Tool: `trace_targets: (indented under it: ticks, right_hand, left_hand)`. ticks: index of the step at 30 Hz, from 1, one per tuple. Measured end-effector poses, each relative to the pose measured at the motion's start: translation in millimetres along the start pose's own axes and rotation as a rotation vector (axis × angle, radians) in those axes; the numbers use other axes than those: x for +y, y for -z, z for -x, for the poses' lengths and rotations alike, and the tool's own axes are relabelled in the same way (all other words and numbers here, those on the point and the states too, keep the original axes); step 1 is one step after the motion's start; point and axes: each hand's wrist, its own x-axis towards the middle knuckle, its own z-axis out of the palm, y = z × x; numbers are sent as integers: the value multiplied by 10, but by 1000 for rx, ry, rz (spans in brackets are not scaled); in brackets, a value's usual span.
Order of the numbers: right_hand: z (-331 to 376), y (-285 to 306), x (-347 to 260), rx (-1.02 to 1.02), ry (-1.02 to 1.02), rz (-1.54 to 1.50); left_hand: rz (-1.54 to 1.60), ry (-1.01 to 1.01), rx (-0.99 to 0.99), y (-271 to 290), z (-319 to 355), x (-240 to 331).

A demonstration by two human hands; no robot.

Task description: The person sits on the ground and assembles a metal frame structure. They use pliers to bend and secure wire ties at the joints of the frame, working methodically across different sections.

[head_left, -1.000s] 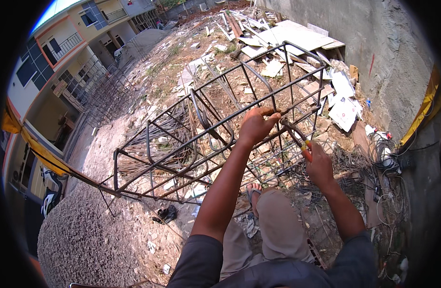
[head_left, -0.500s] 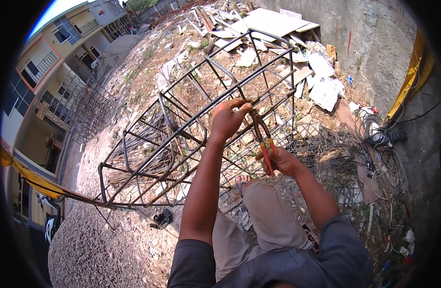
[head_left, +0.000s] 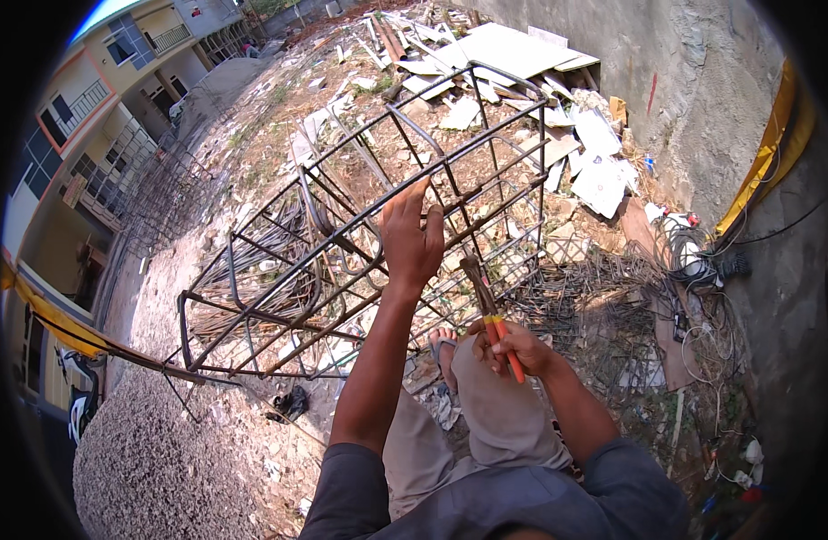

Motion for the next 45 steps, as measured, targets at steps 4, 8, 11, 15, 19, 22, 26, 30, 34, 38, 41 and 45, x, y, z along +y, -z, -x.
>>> trace_targets:
  ticks: [4,8,11,15,19,22,26,30,34,38,41,45]
  right_hand:
    - [100,-268,41,156,-65,265]
    - [154,-464,-37,49,-81,73]
    - [169,-548,-73,-54,-53,-185]
    - [233,-592,-77,-251,-56,-328]
    - [281,-478,-50,-309,-40,-354]
    - [318,-476,-105,-268,-55,-277]
    - [369,-630,-318,-65,-1,43]
    - [337,-622,-736,357,188,765]
    - [-38,-736,-1467,582,644,1069]
    - [-474,-948,-2256,596,1004,828]
    - [-660,-821,-2625,645,1205,918]
    - [-663,-626,-2630,617,1263,897]
  left_hand:
    - [564,293,68,120,860,228]
    - [1180,879,-380,171,1386,260]
    - [1324,993,-460,246,1417,330]
    - [1567,864,-428,36,1568,120]
    - [1487,833,-463,-95,1482,348]
    - [1321,793,-587,-216,1453,362]
    - [1182,763,-592,-453,1606,288]
    - [1119,883,-520,-592,1768,206]
    - [1081,901,-508,-640,1811,227]
    - [898,783,-552,-686,1862,207]
    - [798,720,-553,-674,1881,245]
    - [673,560,-407,-461,1608,276]
